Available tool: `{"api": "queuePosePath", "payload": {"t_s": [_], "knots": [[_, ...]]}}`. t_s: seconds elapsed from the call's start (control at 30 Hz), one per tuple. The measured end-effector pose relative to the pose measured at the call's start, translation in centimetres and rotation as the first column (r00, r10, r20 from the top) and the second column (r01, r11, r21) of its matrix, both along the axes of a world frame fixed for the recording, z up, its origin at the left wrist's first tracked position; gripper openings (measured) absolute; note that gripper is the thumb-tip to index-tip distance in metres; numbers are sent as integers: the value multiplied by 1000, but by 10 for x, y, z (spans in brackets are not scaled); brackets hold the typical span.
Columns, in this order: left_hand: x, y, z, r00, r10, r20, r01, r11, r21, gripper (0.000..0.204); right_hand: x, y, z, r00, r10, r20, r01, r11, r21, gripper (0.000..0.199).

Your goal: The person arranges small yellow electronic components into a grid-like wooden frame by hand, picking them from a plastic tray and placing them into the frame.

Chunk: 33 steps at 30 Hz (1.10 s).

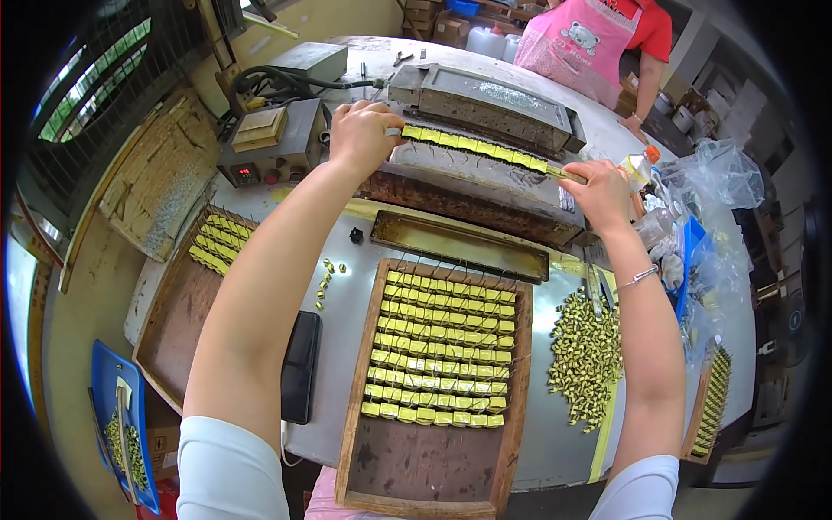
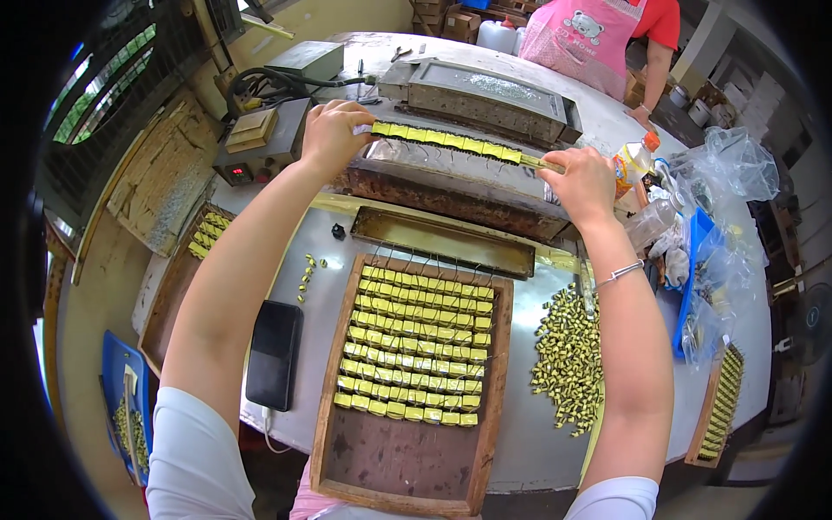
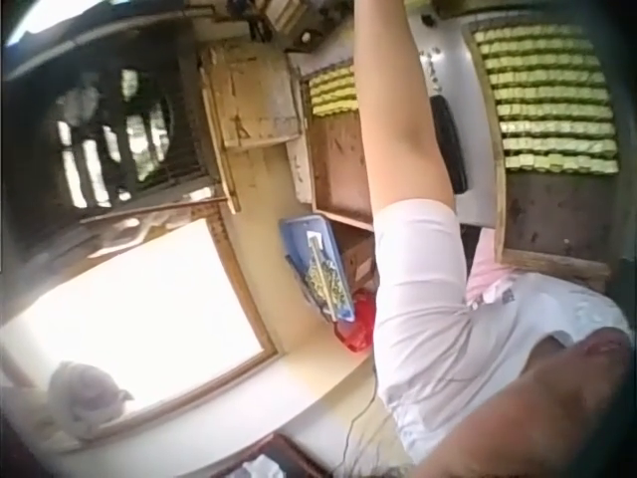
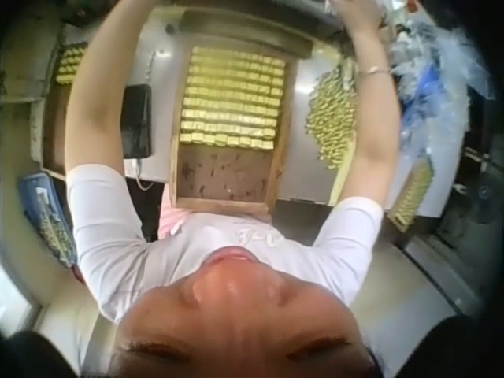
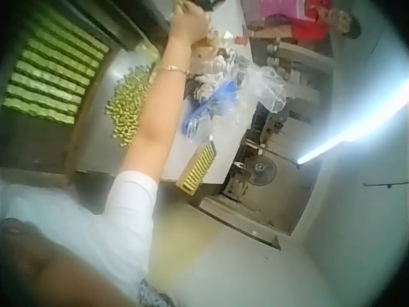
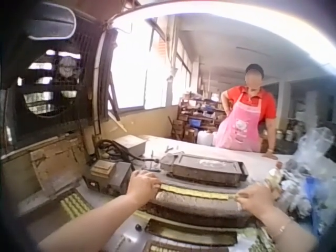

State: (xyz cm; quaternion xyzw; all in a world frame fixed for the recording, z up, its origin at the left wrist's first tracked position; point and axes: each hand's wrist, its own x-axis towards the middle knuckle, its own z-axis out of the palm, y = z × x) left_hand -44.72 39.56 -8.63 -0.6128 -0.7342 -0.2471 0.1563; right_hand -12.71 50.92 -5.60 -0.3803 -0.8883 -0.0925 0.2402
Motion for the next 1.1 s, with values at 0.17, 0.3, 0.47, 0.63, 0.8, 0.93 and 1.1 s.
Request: {"api": "queuePosePath", "payload": {"t_s": [0.17, 0.3, 0.47, 0.63, 0.8, 0.93, 1.1], "knots": [[-9, -46, 30, 983, -178, -45, 184, 966, 183, 20, 10, -50, 45, 999, 48, -12, -48, 998, 32, 25], [-12, -136, 48, 658, -253, 709, 441, 893, -91, 22, 24, -119, 71, 973, 137, -185, -209, 863, -460, 28], [-2, -276, 93, 430, 85, 899, 430, 856, -287, 28, 16, -230, 96, 965, 215, -150, -244, 527, -814, 30], [-31, -387, 103, 261, 229, 938, 296, 906, -303, 56, -33, -337, 108, 907, 419, 38, -239, 588, -773, 47], [-107, -473, 88, 426, 254, 868, 38, 954, -297, 53, -101, -413, 103, 900, 429, -74, -300, 489, -819, 44], [-195, -527, 49, 763, 370, 530, -317, 929, -192, 28, -155, -450, 75, 933, 44, -358, -353, 318, -880, 36], [-255, -581, -4, 784, 470, 405, -466, 877, -114, 23, -239, -486, 45, 911, 144, -386, -411, 261, -873, 37]]}}
